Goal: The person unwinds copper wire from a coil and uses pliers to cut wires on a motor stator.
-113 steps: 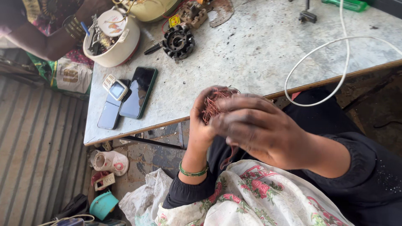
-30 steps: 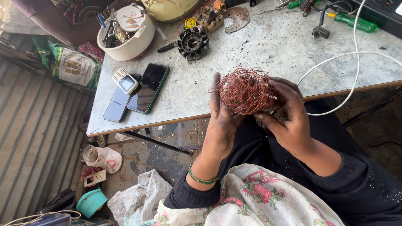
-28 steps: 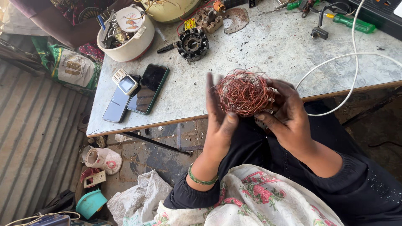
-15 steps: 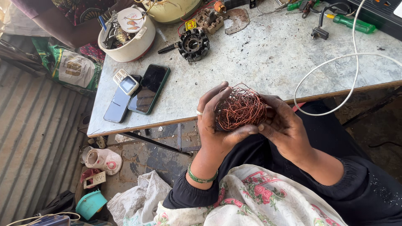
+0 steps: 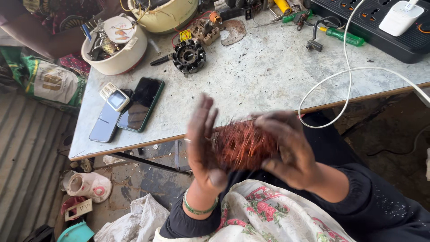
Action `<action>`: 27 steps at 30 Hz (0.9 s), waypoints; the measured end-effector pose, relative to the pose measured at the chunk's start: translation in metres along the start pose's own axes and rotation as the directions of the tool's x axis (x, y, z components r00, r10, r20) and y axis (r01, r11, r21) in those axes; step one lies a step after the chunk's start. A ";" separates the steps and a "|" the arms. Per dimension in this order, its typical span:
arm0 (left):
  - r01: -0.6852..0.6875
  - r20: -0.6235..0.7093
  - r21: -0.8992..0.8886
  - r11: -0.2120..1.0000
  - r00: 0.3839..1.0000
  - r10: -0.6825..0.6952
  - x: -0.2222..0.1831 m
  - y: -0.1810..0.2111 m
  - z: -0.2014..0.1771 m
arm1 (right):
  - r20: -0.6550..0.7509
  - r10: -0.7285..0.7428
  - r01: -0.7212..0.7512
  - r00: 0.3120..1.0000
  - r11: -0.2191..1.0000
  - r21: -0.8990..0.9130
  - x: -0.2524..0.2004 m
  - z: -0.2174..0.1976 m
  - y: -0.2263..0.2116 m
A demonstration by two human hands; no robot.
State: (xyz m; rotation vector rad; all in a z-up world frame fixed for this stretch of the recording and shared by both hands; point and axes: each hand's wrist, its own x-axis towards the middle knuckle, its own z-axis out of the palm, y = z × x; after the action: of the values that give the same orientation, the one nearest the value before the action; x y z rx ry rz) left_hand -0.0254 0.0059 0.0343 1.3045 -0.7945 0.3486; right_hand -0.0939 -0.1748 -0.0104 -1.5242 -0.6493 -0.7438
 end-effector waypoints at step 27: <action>-0.206 -0.158 -0.467 0.860 0.976 0.148 -0.077 -0.011 0.060 | 0.081 -0.400 0.401 0.913 0.841 -0.363 0.027 0.010 -0.069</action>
State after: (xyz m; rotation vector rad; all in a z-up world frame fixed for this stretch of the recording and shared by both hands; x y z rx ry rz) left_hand -0.0911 -0.0382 -0.0238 0.7366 -0.8391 0.3426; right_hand -0.1295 -0.1596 0.0537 -1.7550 -0.8812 -1.2434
